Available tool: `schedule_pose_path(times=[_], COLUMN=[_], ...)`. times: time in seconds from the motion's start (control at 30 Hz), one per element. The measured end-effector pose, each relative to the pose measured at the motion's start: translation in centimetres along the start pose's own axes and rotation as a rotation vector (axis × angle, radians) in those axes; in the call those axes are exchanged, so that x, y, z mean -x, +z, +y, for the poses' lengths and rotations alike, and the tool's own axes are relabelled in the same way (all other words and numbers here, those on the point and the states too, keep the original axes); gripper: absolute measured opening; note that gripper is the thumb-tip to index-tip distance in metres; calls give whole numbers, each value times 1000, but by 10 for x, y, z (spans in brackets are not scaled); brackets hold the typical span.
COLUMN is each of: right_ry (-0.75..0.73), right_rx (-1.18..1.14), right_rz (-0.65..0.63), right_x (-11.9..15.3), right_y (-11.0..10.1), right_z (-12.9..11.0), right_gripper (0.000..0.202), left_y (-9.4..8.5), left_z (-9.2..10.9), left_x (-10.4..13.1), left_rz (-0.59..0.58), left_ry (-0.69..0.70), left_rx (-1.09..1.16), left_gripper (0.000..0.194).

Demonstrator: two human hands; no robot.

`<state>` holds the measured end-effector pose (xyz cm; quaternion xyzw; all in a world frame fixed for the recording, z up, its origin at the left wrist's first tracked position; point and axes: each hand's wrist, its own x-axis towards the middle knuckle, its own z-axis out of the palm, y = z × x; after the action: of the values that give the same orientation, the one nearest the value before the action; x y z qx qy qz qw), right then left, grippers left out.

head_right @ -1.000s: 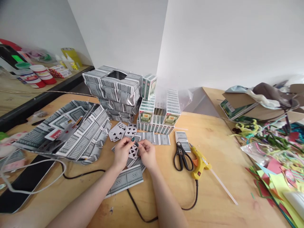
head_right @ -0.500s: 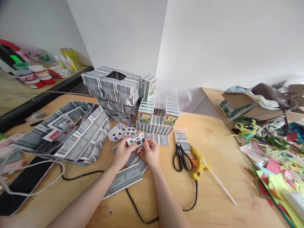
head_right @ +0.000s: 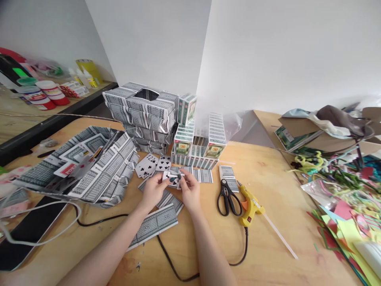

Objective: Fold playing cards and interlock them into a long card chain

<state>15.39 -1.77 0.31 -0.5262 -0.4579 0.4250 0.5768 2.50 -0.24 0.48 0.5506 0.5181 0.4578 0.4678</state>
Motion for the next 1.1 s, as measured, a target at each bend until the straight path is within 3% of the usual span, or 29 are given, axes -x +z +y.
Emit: schedule_pose_path(times=[0.17,0.27,0.4,0.6,0.9,1.1], right_ry=[103,180,259,285,272,277], right_rx=[-73,-231,-349,-313,-252,-358], right_rz=[5,-80,-211,-255,-326,-264], right_x=[0,2,3,9,15,14], right_y=[3,7,8,13,22,24], right_z=[1,1,-1,-2,-2,-4], right_gripper=[26,27,29,44,23,24], left_y=[0,-2,-4,-3,-4,-5], left_z=[3,6,4,-3,-5,-1], left_x=[3,4,3,1,3,5], left_rz=[21,0,24,84,195,74], left_ry=[52,59,80,114,98,38], left_rx=[41,123,46,-55,-17,107], left_gripper=[19,17,18,28,26,26])
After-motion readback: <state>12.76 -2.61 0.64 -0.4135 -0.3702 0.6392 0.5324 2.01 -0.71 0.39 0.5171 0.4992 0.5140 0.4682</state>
